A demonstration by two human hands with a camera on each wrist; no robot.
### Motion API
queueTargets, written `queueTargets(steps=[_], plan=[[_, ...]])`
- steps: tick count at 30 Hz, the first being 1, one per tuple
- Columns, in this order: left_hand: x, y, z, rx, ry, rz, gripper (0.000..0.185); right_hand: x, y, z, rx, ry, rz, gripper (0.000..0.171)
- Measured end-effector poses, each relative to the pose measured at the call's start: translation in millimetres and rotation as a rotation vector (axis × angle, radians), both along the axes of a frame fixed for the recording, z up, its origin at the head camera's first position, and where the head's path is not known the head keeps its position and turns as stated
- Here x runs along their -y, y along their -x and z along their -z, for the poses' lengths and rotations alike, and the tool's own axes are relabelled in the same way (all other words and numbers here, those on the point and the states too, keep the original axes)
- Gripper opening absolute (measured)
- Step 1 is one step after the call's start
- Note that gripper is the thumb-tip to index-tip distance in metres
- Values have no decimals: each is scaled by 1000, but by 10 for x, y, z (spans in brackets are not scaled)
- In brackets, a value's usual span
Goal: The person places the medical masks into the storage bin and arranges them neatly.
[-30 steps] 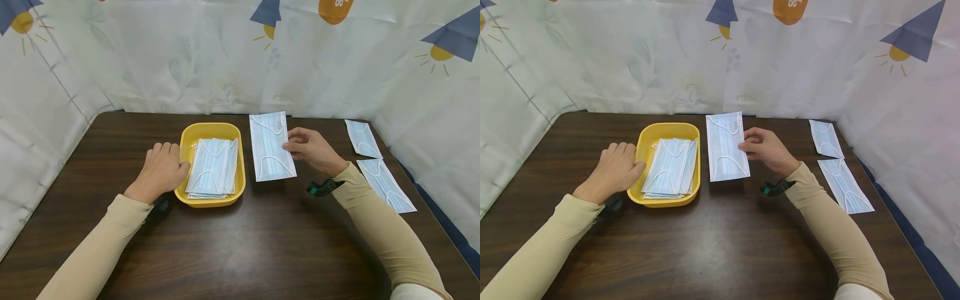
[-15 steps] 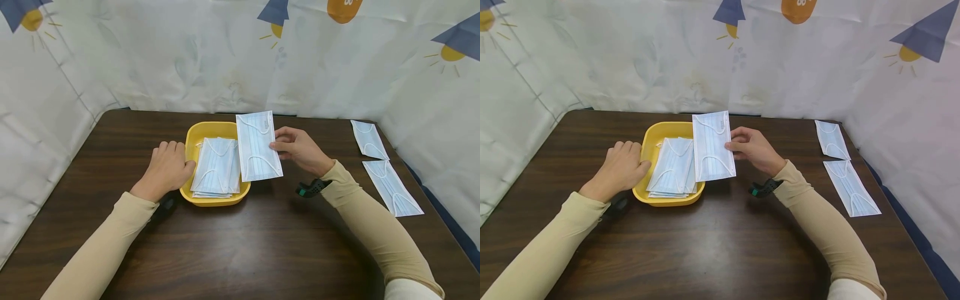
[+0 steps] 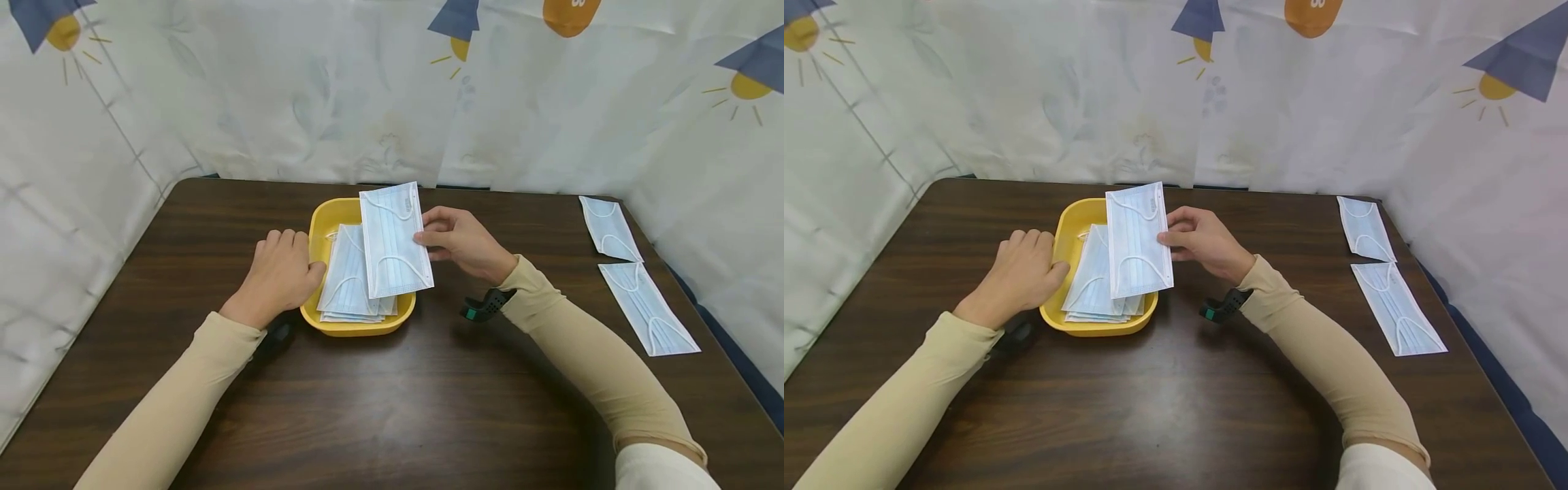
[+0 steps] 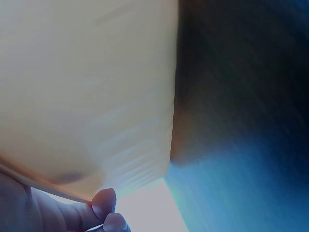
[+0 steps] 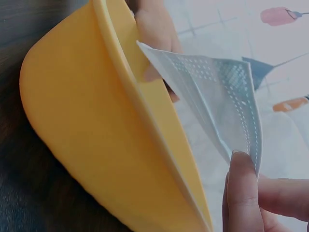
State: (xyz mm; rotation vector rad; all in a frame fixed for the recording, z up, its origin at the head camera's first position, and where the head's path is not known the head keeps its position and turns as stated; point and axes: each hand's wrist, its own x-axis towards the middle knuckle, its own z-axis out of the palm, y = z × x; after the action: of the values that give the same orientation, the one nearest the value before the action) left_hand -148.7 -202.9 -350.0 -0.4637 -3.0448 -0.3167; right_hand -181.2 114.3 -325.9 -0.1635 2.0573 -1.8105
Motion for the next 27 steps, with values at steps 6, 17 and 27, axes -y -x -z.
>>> queueTargets(steps=[6,17,27], plan=[[-3,4,3,-13,3,-5,36,88,16,-3,12,1,-12,30],[5,-5,12,-5,0,-10,37,248,71,33,47,7,-20,29],[4,4,12,-15,1,-10,35,378,92,-15,53,-77,-34,30]])
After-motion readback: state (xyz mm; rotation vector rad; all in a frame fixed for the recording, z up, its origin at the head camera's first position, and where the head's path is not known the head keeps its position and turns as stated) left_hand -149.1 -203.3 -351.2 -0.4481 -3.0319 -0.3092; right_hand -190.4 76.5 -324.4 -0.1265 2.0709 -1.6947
